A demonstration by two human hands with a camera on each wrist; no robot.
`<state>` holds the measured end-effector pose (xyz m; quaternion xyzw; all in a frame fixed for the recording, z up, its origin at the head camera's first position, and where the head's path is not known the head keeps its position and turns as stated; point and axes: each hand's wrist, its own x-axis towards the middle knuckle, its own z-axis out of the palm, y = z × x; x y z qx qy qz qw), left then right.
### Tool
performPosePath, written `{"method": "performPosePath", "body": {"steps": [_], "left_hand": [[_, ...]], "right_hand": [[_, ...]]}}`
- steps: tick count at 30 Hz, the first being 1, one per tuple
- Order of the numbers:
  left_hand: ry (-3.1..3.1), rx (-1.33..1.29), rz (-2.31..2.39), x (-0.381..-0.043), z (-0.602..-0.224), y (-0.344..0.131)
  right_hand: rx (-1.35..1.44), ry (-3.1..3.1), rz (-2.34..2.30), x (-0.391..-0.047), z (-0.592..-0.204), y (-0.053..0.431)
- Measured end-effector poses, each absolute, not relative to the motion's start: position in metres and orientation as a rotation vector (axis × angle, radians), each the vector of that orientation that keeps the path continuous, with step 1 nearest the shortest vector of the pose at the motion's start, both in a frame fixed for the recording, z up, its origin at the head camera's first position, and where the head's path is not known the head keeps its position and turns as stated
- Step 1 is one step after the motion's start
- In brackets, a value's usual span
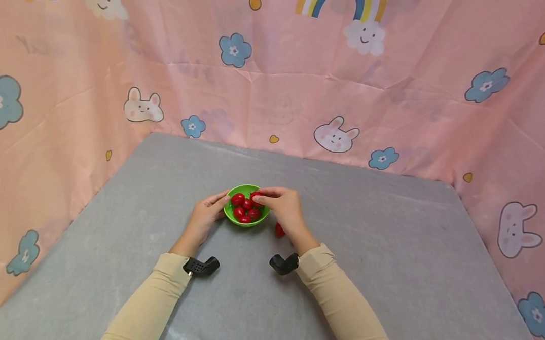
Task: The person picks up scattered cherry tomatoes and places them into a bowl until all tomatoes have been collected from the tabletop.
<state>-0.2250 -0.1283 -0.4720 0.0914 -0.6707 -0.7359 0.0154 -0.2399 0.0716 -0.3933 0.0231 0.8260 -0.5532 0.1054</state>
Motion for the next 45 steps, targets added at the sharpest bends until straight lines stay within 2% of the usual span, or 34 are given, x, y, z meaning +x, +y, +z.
{"method": "performPosePath", "body": {"steps": [23, 45], "left_hand": [[-2.082, 0.272, -2.293, -0.227, -0.474, -0.129], [-2.074, 0.271, -2.304, -0.226, -0.472, -0.129]], "right_hand": [[-0.026, 2.555, -1.597, -0.261, -0.395, 0.047], [-0.085, 2.641, -1.462, -0.263, -0.403, 0.041]]}}
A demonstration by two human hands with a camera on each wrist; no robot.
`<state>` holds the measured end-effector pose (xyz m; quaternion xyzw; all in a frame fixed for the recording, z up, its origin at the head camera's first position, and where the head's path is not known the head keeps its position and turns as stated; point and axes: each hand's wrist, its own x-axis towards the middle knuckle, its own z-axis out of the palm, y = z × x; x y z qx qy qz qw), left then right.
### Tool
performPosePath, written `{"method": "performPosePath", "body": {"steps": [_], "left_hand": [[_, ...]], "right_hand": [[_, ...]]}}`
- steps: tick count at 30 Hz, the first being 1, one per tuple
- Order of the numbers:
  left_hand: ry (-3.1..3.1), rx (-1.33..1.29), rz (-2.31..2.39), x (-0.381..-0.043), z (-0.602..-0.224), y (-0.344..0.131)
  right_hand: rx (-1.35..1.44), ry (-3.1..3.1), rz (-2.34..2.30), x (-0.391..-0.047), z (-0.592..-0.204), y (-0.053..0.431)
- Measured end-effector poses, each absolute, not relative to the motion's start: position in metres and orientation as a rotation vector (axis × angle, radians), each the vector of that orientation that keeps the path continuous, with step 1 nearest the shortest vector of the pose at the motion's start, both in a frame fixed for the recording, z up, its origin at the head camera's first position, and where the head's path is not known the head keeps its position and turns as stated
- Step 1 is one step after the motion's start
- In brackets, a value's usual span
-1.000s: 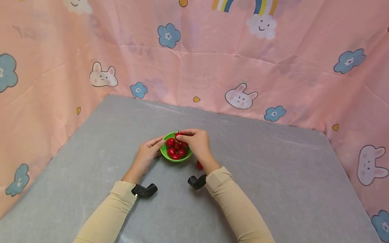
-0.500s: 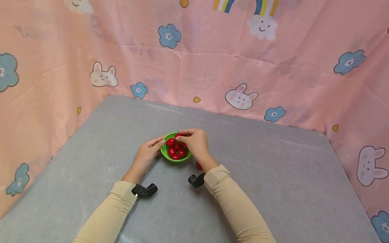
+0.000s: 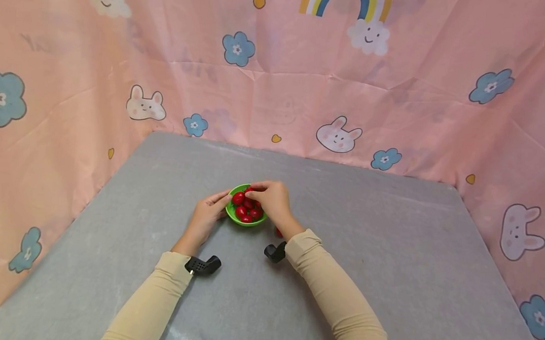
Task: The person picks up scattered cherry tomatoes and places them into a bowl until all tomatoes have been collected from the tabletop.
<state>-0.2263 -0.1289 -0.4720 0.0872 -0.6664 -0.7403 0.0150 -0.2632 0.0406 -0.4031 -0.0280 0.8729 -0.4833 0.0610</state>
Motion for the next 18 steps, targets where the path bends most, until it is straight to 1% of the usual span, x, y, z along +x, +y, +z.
{"method": "performPosePath", "body": {"steps": [8, 14, 18], "left_hand": [[-2.04, 0.269, -2.329, -0.227, -0.471, -0.127], [-2.042, 0.265, -2.325, -0.227, -0.472, -0.127], [-2.047, 0.26, -2.321, -0.227, -0.473, -0.127]], "right_hand": [[-0.117, 2.604, -1.523, -0.262, -0.4, 0.048], [-0.118, 2.561, -1.634, -0.257, -0.396, 0.068], [-0.097, 2.578, -1.615, -0.251, -0.399, 0.085]]}}
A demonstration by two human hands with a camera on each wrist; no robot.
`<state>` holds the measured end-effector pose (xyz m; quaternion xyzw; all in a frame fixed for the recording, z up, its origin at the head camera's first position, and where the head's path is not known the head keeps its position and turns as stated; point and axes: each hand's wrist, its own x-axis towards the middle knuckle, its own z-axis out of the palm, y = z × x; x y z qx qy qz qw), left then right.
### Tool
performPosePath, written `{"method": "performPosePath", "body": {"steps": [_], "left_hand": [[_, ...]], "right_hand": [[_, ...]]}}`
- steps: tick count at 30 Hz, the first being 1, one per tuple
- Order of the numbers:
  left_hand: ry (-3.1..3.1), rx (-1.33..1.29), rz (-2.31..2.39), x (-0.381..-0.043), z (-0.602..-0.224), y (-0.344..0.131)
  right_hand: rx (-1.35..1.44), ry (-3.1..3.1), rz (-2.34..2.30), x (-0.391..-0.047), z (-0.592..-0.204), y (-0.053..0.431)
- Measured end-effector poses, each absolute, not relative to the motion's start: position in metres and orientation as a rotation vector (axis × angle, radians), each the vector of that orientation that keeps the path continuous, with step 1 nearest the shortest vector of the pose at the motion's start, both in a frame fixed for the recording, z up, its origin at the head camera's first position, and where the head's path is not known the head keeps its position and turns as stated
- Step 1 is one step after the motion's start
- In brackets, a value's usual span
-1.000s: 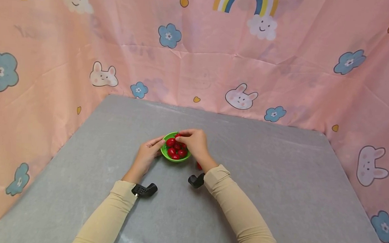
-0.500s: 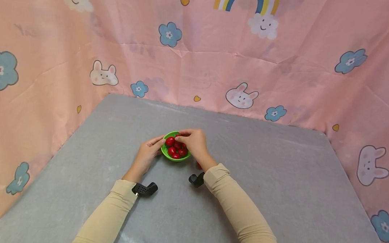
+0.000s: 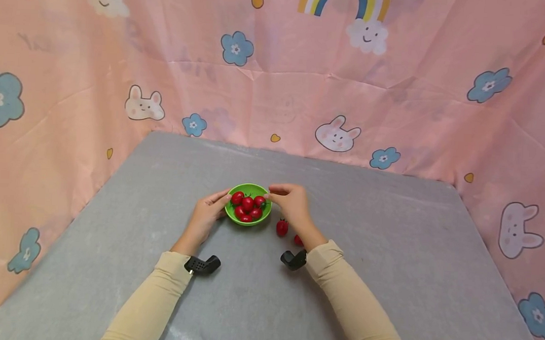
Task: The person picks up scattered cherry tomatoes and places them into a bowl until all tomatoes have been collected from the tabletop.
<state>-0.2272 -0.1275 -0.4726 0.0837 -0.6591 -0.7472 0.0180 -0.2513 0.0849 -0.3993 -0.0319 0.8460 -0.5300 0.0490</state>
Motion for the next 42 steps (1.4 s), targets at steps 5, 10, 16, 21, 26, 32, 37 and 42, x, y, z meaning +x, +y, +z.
{"method": "performPosePath", "body": {"steps": [5, 10, 16, 21, 26, 32, 37, 42], "left_hand": [[-2.053, 0.258, -2.321, -0.227, -0.472, -0.128], [-2.059, 0.277, -2.326, -0.227, -0.472, -0.128], [-2.06, 0.271, -2.312, -0.226, -0.472, -0.128], [-2.059, 0.274, -2.306, -0.226, -0.471, -0.128], [-2.047, 0.279, -2.318, -0.226, -0.471, -0.127], [-2.053, 0.289, -2.315, -0.226, -0.472, -0.127], [-2.06, 0.291, -2.311, -0.226, -0.472, -0.127], [-2.069, 0.275, -2.3, -0.226, -0.472, -0.126]], "right_hand": [[-0.05, 2.588, -1.562, -0.243, -0.407, 0.106], [-0.015, 2.564, -1.552, -0.235, -0.411, 0.124], [-0.054, 2.549, -1.489, -0.231, -0.414, 0.144], [-0.066, 2.556, -1.426, -0.23, -0.417, 0.156], [-0.061, 2.536, -1.391, -0.228, -0.42, 0.166], [-0.052, 2.549, -1.363, -0.225, -0.424, 0.176], [-0.091, 2.584, -1.336, -0.223, -0.425, 0.183], [-0.122, 2.581, -1.329, -0.221, -0.426, 0.188]]}}
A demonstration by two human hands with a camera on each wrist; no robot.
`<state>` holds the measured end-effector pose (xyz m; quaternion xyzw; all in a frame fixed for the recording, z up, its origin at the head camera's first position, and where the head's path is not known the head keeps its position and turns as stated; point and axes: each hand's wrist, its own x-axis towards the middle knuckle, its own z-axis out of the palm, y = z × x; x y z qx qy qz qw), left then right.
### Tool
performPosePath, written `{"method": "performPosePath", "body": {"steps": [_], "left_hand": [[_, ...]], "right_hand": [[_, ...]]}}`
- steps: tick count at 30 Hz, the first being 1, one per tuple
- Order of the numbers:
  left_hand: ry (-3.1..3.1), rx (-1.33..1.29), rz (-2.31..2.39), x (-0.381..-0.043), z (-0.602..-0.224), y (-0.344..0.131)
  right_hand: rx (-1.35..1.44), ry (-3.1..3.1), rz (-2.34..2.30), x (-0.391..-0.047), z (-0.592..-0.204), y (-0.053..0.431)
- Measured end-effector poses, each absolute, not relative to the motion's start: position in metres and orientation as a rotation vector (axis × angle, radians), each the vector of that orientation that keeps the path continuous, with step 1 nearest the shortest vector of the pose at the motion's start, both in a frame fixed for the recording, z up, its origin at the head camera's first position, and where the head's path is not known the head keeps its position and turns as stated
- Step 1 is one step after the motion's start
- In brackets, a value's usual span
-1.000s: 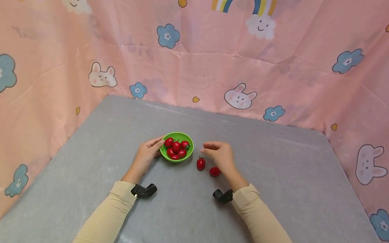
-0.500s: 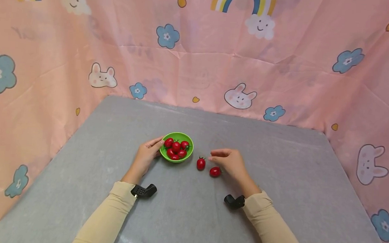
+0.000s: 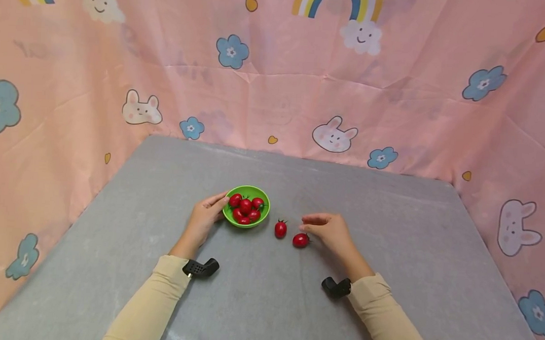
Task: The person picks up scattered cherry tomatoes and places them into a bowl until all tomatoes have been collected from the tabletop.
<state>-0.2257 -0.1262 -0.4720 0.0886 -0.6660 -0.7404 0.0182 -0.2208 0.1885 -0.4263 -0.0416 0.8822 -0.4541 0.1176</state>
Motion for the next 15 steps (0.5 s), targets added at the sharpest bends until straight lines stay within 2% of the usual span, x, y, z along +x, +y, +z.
{"method": "performPosePath", "body": {"steps": [15], "left_hand": [[-2.076, 0.266, -2.29, -0.2253, -0.4731, -0.1258]], "right_hand": [[-0.111, 2.53, -1.285, -0.2183, -0.4335, 0.1978]]}}
